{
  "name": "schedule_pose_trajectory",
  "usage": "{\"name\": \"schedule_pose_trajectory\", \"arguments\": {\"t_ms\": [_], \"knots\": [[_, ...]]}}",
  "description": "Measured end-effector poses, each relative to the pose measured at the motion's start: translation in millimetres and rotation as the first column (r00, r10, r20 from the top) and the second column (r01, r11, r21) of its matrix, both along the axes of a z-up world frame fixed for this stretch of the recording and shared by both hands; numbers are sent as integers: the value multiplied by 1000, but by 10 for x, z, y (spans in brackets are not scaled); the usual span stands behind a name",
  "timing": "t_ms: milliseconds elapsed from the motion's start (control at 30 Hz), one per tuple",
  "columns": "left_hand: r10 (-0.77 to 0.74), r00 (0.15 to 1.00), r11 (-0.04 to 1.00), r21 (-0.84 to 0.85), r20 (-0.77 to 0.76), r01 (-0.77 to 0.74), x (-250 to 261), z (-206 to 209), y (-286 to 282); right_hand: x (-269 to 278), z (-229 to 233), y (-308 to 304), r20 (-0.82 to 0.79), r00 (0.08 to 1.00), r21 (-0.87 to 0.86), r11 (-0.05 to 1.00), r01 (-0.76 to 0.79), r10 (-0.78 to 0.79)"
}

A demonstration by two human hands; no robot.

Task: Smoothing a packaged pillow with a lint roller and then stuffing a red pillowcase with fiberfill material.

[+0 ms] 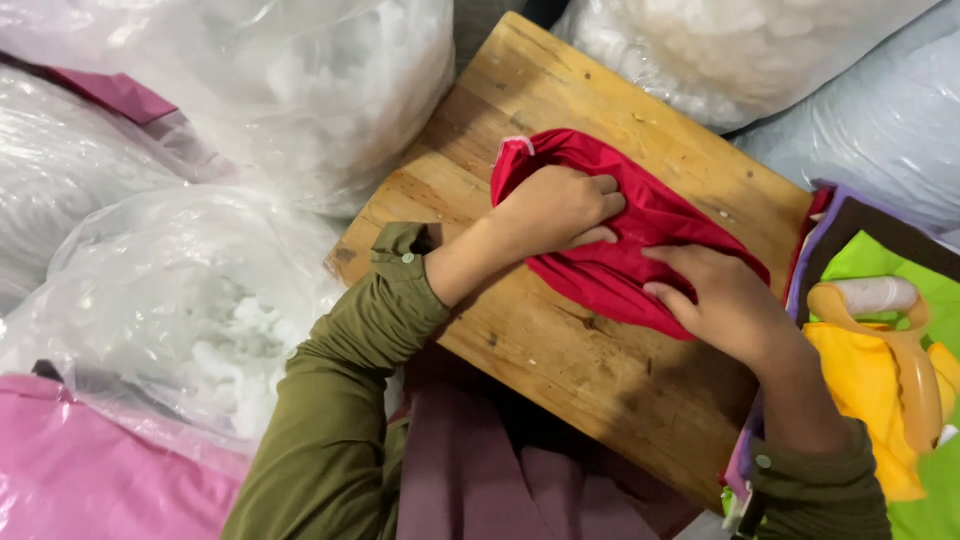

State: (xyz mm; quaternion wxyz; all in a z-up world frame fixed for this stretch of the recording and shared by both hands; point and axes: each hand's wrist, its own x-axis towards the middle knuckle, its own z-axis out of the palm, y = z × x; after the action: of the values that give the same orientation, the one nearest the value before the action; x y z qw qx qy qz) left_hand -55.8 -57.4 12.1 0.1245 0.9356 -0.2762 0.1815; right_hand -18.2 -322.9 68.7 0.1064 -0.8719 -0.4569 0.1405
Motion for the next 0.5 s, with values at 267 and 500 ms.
{"name": "schedule_pose_trajectory", "arguments": {"t_ms": [267,500], "knots": [[29,977,983,-183,210,10,-1534,950,640,-871,700,433,329,899,205,907,-367,289],[641,696,759,400,-323,-514,-3037,749,1789,-1885,376,1600,168,788,420,680,-601,593]]}}
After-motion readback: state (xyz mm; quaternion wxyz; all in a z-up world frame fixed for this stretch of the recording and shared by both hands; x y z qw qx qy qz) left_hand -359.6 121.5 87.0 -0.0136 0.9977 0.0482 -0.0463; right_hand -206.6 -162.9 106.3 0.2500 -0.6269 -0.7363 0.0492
